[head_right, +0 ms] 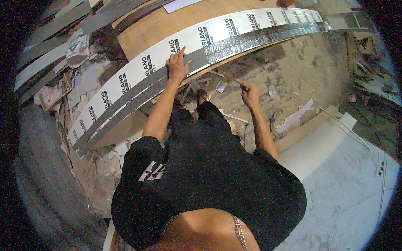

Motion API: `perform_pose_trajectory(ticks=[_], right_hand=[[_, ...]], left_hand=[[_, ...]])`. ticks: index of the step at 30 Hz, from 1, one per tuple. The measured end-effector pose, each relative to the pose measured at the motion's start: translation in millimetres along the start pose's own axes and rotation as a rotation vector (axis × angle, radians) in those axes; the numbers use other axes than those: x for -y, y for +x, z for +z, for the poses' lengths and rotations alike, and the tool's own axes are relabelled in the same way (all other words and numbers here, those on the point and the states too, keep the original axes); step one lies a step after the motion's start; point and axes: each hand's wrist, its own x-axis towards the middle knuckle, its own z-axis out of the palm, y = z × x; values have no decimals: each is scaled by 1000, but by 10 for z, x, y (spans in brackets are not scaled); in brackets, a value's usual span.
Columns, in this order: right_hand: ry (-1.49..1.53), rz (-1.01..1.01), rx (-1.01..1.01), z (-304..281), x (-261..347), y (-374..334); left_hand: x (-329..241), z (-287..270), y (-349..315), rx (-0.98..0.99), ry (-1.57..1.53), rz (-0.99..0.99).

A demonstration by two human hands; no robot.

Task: The person applies adhesive from a bottle onto a white rectangular spreader and then wipes the adhesive along the edge of a curved wooden board.

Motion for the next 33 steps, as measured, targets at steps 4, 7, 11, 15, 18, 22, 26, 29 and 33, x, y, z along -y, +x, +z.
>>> perform_pose_trajectory(ticks=[4, 7, 11, 15, 18, 22, 26, 29, 33], right_hand=[[146, 63, 87, -39, 106, 103], [202, 72, 119, -130, 198, 161], [319, 47, 107, -164, 44, 190], [259, 54, 161, -138, -110, 266], [299, -7, 134, -177, -101, 333], [447, -91, 98, -236, -18, 374], [381, -105, 66, -263, 86, 359], [439, -111, 55, -191, 35, 299], [507, -60, 66, -134, 71, 282]], left_hand=[[48, -52, 36, -19, 81, 76], [85, -110, -130, -85, 156, 88], [112, -313, -613, -1, 195, 25], [289, -391, -1003, 85, 396, 168], [233, -356, -1075, 111, 517, 221], [286, -297, -1121, 101, 491, 161], [74, -314, -961, 115, 446, 63], [6, -323, -858, 144, 446, 37], [124, -247, -864, 135, 507, 55]])
